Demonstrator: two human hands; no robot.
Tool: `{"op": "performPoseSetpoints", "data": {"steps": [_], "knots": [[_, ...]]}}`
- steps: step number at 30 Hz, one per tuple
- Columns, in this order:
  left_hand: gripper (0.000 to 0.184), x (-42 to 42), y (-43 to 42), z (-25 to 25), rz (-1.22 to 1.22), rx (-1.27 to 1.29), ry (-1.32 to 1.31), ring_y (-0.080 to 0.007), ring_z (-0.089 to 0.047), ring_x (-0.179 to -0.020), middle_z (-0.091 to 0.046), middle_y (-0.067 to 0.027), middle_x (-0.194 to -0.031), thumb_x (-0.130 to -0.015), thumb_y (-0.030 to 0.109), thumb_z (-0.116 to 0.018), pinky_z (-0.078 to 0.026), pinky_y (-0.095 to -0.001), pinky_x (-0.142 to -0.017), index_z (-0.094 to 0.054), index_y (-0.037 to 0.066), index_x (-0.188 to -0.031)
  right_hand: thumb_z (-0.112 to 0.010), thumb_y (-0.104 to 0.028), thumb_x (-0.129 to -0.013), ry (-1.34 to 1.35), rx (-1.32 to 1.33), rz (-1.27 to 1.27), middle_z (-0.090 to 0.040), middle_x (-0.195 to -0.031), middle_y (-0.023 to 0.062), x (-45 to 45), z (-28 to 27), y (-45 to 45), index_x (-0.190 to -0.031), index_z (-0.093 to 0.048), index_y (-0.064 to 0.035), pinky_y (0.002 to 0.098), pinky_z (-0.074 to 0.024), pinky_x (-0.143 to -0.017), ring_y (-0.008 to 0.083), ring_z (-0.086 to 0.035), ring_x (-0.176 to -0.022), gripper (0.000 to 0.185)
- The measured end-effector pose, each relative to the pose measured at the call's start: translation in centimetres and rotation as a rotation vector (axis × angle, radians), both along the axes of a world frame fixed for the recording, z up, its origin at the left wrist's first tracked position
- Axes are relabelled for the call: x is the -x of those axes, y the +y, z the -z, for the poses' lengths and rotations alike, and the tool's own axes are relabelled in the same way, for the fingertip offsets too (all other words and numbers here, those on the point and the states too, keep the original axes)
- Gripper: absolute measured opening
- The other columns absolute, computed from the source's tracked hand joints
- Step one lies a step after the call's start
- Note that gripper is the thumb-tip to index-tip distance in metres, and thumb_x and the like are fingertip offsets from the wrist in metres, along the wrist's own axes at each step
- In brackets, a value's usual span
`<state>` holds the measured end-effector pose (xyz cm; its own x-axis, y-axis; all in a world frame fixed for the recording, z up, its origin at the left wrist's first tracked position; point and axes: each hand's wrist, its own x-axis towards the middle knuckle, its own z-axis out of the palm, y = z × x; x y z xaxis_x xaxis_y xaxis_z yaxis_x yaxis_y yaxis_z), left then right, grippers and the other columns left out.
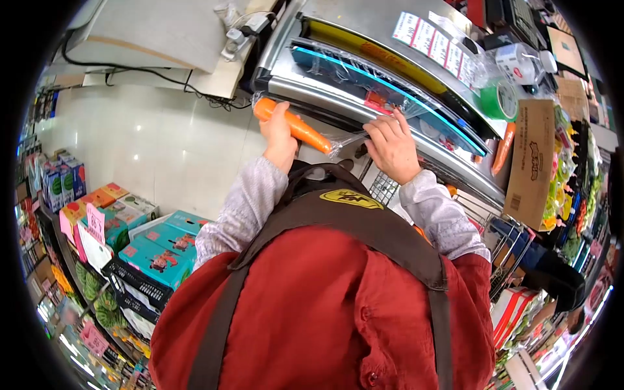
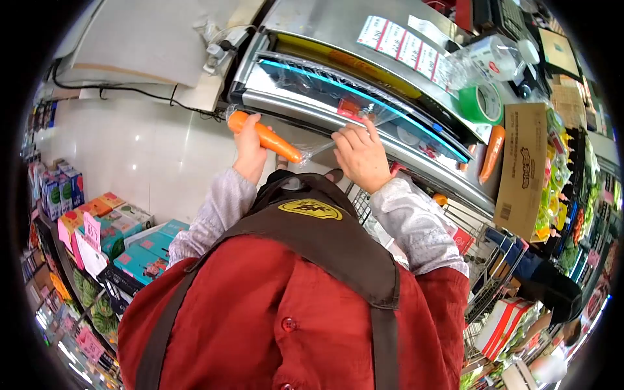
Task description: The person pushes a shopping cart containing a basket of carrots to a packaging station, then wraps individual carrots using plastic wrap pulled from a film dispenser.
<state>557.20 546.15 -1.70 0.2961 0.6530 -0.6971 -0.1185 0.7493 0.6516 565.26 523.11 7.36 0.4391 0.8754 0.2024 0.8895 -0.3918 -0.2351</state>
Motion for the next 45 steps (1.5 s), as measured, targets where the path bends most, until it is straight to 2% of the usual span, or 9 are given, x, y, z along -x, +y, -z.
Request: {"op": "performPoseSetpoints", "data": {"steps": [6, 14, 19, 21, 25, 29, 33, 39, 45], "knots": [[0.034, -0.4, -0.5, -1.2, 0.121, -0.125, 0.056, -0.0223, -0.054, -0.054, -0.050, -0.0085, -0.082, -0.074, 0.003, -0.068, -0.051, -0.0361, -0.050, -0.045, 0.005, -0.100, -0.066, -0.016, -0.076, -0.049, 0.164, 0.031, -0.056, -0.115, 0.0140, 0.9, 0.7, -1.3, -0.112, -0.056, -0.0020, 0.0491, -0.0273, -0.109, 0.0290, -0.047, -0.119, 0.041], [0.035, -2.3, -2.1, -3.0, 0.196, -0.206, 0.035, -0.0205, -0.054, -0.060, -0.050, -0.0077, -0.082, -0.073, 0.004, -0.070, -0.052, -0.0356, -0.053, -0.046, 0.005, -0.099, -0.053, -0.018, -0.082, -0.273, 0.484, 0.102, -0.048, -0.133, 0.0170, 3.6, 1.9, -3.1, -0.120, -0.052, 0.0011, 0.0542, -0.0230, -0.110, 0.0313, -0.037, -0.131, 0.043], [0.036, -2.6, -3.1, -2.5, 0.232, -0.324, 0.075, -0.0190, -0.055, -0.053, -0.053, -0.0076, -0.080, -0.073, -0.002, -0.066, -0.050, -0.0324, -0.048, -0.045, 0.005, -0.100, -0.055, -0.019, -0.081, -0.018, 0.320, 0.147, -0.052, -0.128, 0.0107, 5.0, 4.5, -5.7, -0.124, -0.049, -0.0062, 0.0578, -0.0323, -0.102, 0.0263, -0.042, -0.127, 0.045], [0.037, -1.5, -2.7, -2.2, 0.256, -0.361, 0.106, -0.0187, -0.055, -0.053, -0.053, -0.0075, -0.079, -0.073, -0.002, -0.066, -0.049, -0.0321, -0.047, -0.045, 0.005, -0.102, -0.059, -0.019, -0.080, 0.114, 0.620, 0.202, -0.054, -0.125, 0.0098, 8.9, 11.8, -10.6, -0.122, -0.049, -0.0091, 0.0595, -0.0345, -0.098, 0.0263, -0.048, -0.121, 0.045], [0.041, 0.2, -0.3, -2.5, 0.207, -0.370, 0.101, -0.0184, -0.056, -0.056, -0.052, -0.0073, -0.082, -0.074, -0.002, -0.067, -0.049, -0.0310, -0.049, -0.044, 0.007, -0.107, -0.065, -0.027, -0.079, 0.644, 0.528, 0.348, -0.059, -0.117, 0.0132, 11.0, 12.4, -14.4, -0.114, -0.055, -0.0088, 0.0453, -0.0483, -0.086, 0.0323, -0.060, -0.103, 0.041], [0.047, 2.0, 0.7, -4.5, 0.302, -0.507, -0.197, -0.0157, -0.057, -0.061, -0.053, -0.0065, -0.083, -0.076, -0.005, -0.068, -0.050, -0.0285, -0.056, -0.041, 0.007, -0.113, -0.066, -0.025, -0.081, 0.918, 0.547, 0.298, -0.065, -0.103, 0.0145, 6.1, 6.5, -9.1, -0.110, -0.060, -0.0068, 0.0413, -0.0515, -0.077, 0.0323, -0.065, -0.091, 0.035], [0.048, 2.8, 0.1, -8.3, 0.503, -0.698, -0.270, -0.0121, -0.058, -0.067, -0.056, -0.0057, -0.085, -0.075, -0.005, -0.070, -0.050, -0.0250, -0.060, -0.042, 0.004, -0.114, -0.064, -0.010, -0.083, 0.830, -0.184, 0.173, -0.065, -0.099, 0.0146, 3.5, -0.3, -0.6, -0.109, -0.062, -0.0038, 0.0329, -0.0524, -0.072, 0.0274, -0.067, -0.083, 0.027], [0.048, 3.3, -0.1, -10.1, 0.577, -0.856, -0.254, -0.0112, -0.060, -0.077, -0.061, -0.0053, -0.085, -0.071, 0.002, -0.077, -0.050, -0.0251, -0.069, -0.048, 0.003, -0.108, -0.069, -0.008, -0.079, 0.745, -0.555, -0.013, -0.061, -0.103, 0.0088, 1.3, -10.0, 7.7, -0.110, -0.062, -0.0072, 0.0299, -0.0529, -0.071, 0.0235, -0.064, -0.082, 0.032], [0.045, 3.2, 0.6, -11.6, 0.581, -1.121, -0.213, -0.0139, -0.063, -0.079, -0.065, -0.0076, -0.089, -0.068, 0.007, -0.080, -0.051, -0.0273, -0.072, -0.052, 0.003, -0.103, -0.076, -0.021, -0.073, 0.401, -0.446, -0.098, -0.058, -0.105, 0.0058, 0.4, -10.5, 9.9, -0.108, -0.063, -0.0132, 0.0310, -0.0531, -0.066, 0.0234, -0.063, -0.081, 0.038]]}}
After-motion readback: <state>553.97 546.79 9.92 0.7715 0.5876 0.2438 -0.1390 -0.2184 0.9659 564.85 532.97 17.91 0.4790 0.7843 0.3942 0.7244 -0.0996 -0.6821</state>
